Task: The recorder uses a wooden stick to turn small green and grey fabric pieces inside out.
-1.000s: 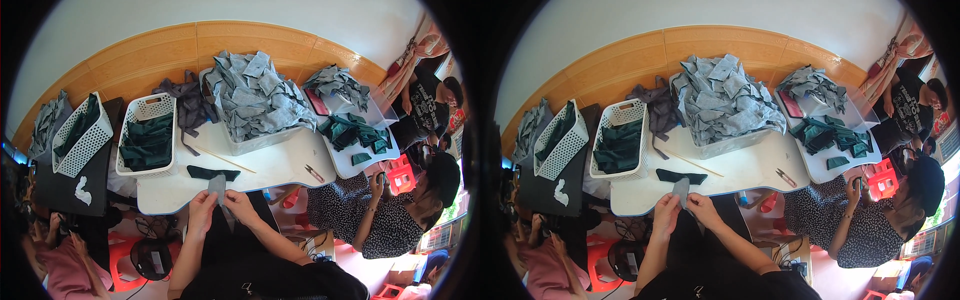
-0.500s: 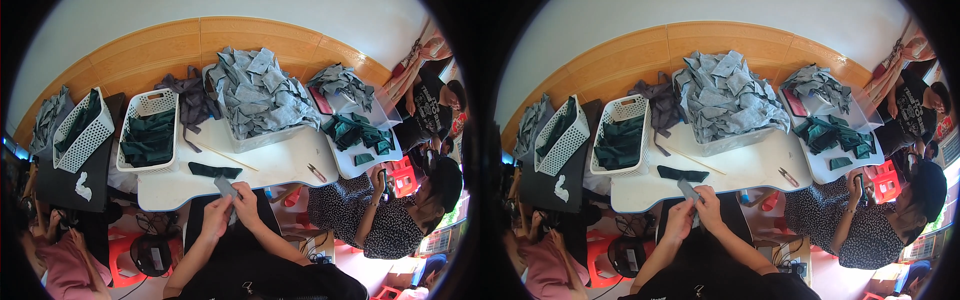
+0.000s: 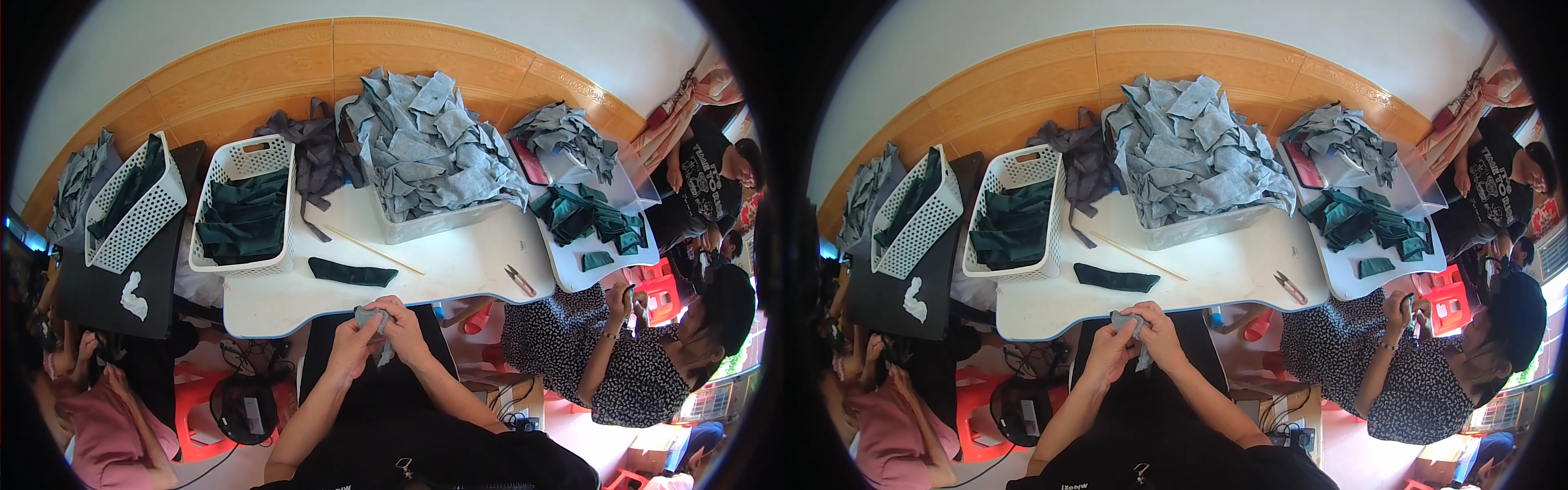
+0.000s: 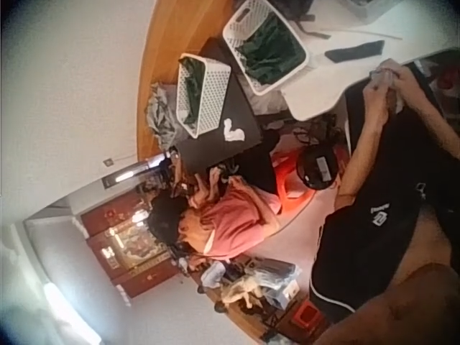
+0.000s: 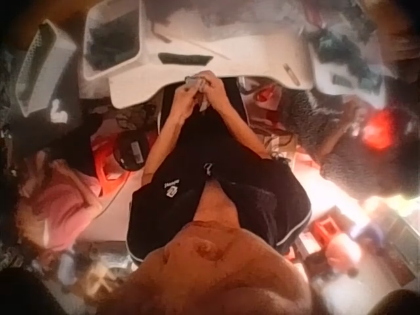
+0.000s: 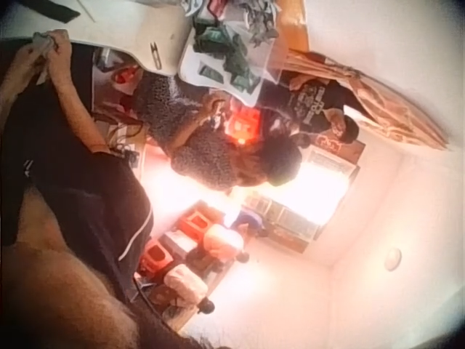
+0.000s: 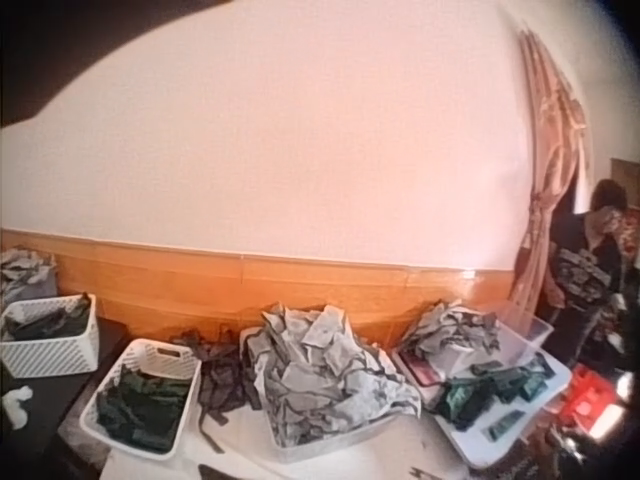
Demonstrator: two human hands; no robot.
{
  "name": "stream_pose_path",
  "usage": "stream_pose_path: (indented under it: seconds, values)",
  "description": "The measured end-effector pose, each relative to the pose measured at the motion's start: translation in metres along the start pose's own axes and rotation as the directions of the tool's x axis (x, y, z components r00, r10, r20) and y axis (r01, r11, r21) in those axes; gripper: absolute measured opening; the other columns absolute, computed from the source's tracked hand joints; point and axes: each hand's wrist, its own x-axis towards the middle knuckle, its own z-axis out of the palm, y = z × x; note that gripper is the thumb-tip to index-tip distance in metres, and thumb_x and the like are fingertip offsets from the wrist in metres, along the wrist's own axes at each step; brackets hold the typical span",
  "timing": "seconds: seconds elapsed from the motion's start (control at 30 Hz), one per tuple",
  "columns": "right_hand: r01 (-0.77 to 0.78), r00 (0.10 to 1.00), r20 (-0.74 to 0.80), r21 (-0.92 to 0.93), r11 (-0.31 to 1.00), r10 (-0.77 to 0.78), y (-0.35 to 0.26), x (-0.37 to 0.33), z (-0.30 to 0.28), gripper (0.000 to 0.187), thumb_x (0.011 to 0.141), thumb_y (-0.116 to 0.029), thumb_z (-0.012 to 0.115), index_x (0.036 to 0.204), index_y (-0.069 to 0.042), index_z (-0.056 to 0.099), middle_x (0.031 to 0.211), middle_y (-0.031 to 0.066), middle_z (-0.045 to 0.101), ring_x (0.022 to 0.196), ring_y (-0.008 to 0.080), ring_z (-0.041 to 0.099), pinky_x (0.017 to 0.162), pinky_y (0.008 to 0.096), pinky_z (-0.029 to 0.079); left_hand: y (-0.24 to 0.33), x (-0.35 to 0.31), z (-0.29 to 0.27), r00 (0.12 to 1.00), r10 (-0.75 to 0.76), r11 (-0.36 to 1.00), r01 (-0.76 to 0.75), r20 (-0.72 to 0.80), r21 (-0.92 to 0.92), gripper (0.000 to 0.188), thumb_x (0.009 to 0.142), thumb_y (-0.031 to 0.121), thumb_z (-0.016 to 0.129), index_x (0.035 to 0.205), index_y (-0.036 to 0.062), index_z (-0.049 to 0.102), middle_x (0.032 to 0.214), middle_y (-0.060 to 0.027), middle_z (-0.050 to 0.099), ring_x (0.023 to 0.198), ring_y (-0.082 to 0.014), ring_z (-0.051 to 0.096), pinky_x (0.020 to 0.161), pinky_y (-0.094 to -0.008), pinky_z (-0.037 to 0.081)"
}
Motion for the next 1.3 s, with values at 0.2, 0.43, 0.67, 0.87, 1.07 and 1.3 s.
stream_pose_path:
  seconds: [0.2, 0.43, 0.67, 0.87, 1.07, 1.3]
  values:
    - [0.069, 0.964, -0.242, -0.165, 0.984, -0.108, 0.031, 0.012, 0.017, 0.03, 0.119, 0.004, 0.078, 0.146, -0.001, 0.091, 0.142, 0.0108, 0.076, 0.136, 0.0225, 0.076, 0.123, 0.0344, 0.06, -0.031, -0.007, 0.036, 0.941, 0.316, 0.947, -0.32, -0.123, -0.011, 0.035, 0.135, 0.03, 0.085, 0.153, 0.0016, 0.076, 0.133, -0.0128, 0.09, 0.116, -0.0182, 0.086, 0.107, -0.0354, 0.069]
    - [-0.108, 0.952, -0.305, -0.276, 0.955, 0.02, 0.047, -0.021, 0.038, 0.032, 0.122, 0.0, 0.082, 0.152, -0.003, 0.092, 0.134, 0.0055, 0.078, 0.122, 0.0156, 0.076, 0.113, 0.0328, 0.06, -0.012, 0.005, 0.007, 0.779, 0.606, 0.733, -0.469, -0.16, 0.492, 0.025, 0.127, 0.016, 0.093, 0.137, -0.0012, 0.077, 0.104, -0.0036, 0.084, 0.092, -0.0087, 0.073, 0.08, -0.0296, 0.058]
    - [-0.398, 0.9, 0.027, 0.456, 0.796, 0.434, 0.01, -0.049, 0.032, 0.022, 0.128, -0.015, 0.089, 0.146, -0.004, 0.095, 0.112, -0.0072, 0.079, 0.101, 0.0086, 0.063, 0.093, 0.0315, 0.051, 0.004, 0.0, -0.032, 0.834, 0.55, 0.603, -0.439, 0.053, 0.666, 0.025, 0.116, 0.018, 0.104, 0.112, -0.0023, 0.089, 0.091, -0.0017, 0.083, 0.084, -0.0091, 0.07, 0.075, -0.0313, 0.056]
    - [-0.652, 0.737, 0.631, 0.57, 0.5, 0.242, 0.007, -0.075, 0.013, 0.015, 0.136, -0.028, 0.079, 0.129, -0.019, 0.089, 0.094, -0.0109, 0.064, 0.085, 0.0087, 0.052, 0.094, 0.0386, 0.05, 0.015, -0.009, -0.034, 0.901, 0.348, 0.716, -0.434, 0.26, 0.546, 0.018, 0.118, 0.017, 0.102, 0.121, -0.0002, 0.099, 0.101, -0.0027, 0.093, 0.091, -0.01, 0.081, 0.081, -0.0315, 0.063]
    - [-0.701, 0.684, 0.693, 0.711, 0.059, -0.226, -0.02, -0.075, 0.009, 0.065, 0.143, -0.073, 0.042, 0.172, -0.024, 0.074, 0.071, -0.0123, 0.052, 0.075, 0.0104, 0.047, 0.103, 0.0453, 0.051, 0.034, -0.048, -0.019, 0.852, 0.436, 0.701, -0.524, 0.29, 0.484, 0.031, 0.126, 0.016, 0.092, 0.151, 0.0005, 0.098, 0.132, -0.0094, 0.095, 0.121, -0.0161, 0.089, 0.106, -0.0333, 0.071]
    - [-0.745, 0.666, 0.746, 0.663, 0.066, 0.027, -0.032, -0.061, -0.007, 0.093, 0.136, -0.081, 0.055, 0.199, -0.013, 0.052, 0.107, 0.005, 0.081, 0.074, 0.0135, 0.054, 0.1, 0.0395, 0.051, 0.048, -0.049, -0.043, 0.817, 0.575, 0.757, -0.554, 0.049, 0.345, 0.033, 0.119, -0.004, 0.094, 0.152, -0.008, 0.093, 0.126, -0.0153, 0.096, 0.098, -0.0235, 0.093, 0.093, -0.0354, 0.075]
